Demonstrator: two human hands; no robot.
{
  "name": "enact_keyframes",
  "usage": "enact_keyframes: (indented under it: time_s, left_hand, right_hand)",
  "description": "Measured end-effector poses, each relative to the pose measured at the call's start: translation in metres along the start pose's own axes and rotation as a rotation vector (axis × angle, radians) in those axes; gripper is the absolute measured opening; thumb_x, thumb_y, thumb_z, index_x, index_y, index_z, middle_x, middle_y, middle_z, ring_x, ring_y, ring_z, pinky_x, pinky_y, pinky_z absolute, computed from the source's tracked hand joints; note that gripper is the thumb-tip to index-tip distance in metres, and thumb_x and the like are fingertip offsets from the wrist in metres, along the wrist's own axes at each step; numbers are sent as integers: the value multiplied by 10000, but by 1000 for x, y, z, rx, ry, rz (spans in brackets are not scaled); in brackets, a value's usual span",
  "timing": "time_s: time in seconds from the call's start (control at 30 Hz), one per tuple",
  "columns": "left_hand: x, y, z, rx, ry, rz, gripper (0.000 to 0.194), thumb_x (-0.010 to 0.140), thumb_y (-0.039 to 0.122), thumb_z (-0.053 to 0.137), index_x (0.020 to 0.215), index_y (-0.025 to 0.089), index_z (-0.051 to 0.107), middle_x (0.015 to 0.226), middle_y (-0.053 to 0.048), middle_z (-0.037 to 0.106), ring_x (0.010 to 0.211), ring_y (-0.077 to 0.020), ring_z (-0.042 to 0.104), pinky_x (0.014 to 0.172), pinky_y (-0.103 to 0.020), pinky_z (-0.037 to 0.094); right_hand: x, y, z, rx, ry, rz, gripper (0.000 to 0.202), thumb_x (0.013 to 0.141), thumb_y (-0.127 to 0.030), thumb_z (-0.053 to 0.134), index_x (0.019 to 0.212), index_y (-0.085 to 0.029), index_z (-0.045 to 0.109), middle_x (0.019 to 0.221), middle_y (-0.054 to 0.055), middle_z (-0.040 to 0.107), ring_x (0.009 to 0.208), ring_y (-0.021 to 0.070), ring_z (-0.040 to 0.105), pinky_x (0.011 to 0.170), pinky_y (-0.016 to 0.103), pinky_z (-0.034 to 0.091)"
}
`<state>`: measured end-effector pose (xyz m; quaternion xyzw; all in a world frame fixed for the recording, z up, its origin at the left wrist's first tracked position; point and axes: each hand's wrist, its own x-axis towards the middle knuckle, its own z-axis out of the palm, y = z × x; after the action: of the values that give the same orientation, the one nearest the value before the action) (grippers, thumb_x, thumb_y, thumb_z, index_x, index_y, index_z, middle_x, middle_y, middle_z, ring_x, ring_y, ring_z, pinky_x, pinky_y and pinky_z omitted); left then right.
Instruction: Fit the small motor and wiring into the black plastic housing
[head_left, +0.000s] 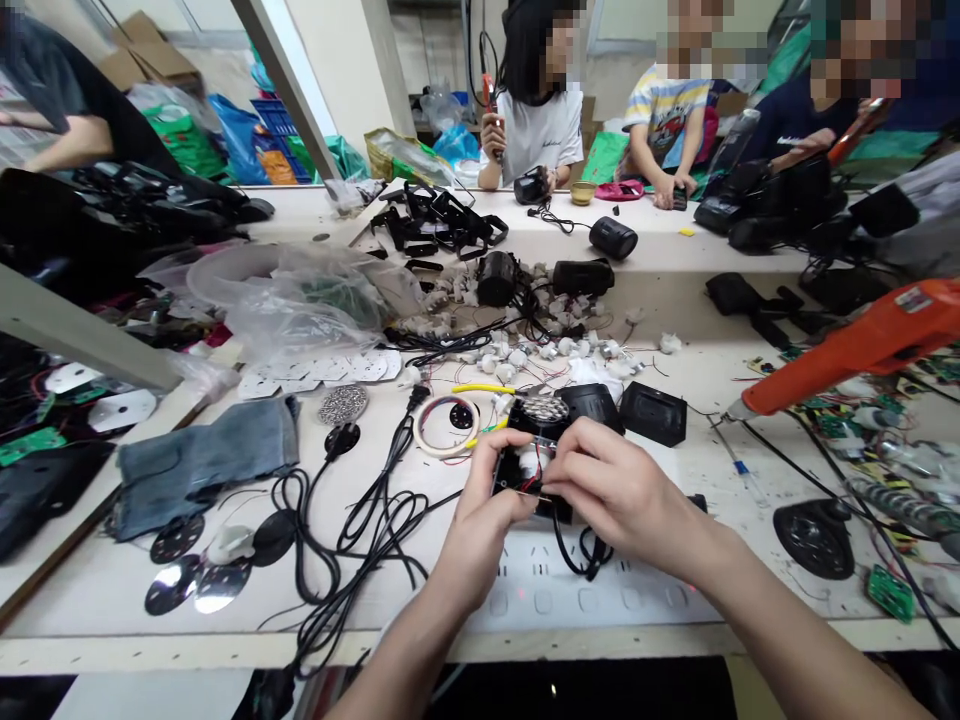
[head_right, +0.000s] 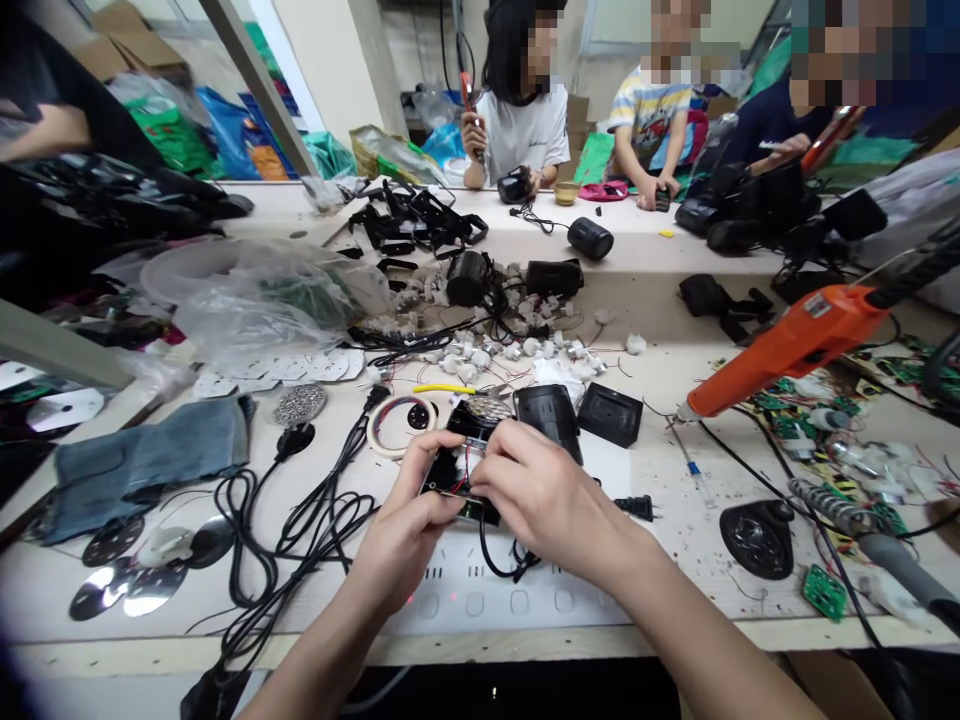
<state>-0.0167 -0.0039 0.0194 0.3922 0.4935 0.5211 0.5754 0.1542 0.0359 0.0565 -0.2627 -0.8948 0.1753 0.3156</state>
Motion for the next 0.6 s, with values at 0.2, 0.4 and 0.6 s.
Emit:
enact_keyframes:
  time_s: [0.2, 0.4, 0.6]
  left_hand:
    - [-3, 1, -3, -69, 12, -32, 532, 562, 95, 566, 1062, 273, 552, 1053, 14, 549, 970, -198, 475, 809, -269, 383]
    - [-6, 5, -14, -221, -48, -175, 568, 588, 86, 568, 1112, 298, 519, 1005, 32, 579, 846, -154, 492, 719, -242, 412]
    - [-7, 8, -14, -391, -72, -252, 258, 900, 432, 571, 1097, 276, 513, 1065, -25, 594, 846, -180, 570, 695, -313, 534]
  right_hand:
    - [-2, -4, -3, 129, 23, 28, 214, 991, -79, 447, 1063, -144, 637, 954, 88, 604, 856, 195, 598, 726, 316, 542]
    - [-26, 38, -42, -124, -42, 356, 608, 871, -303, 720, 1422, -306, 463, 1410, 97, 471, 1294, 324, 474, 1047, 505, 461]
    - [-31, 69, -33, -238, -397, 576, 1114, 591, -303, 926, 1524, -365, 320, 1609, 115, 158, 1460, 412, 179, 1146, 602, 286]
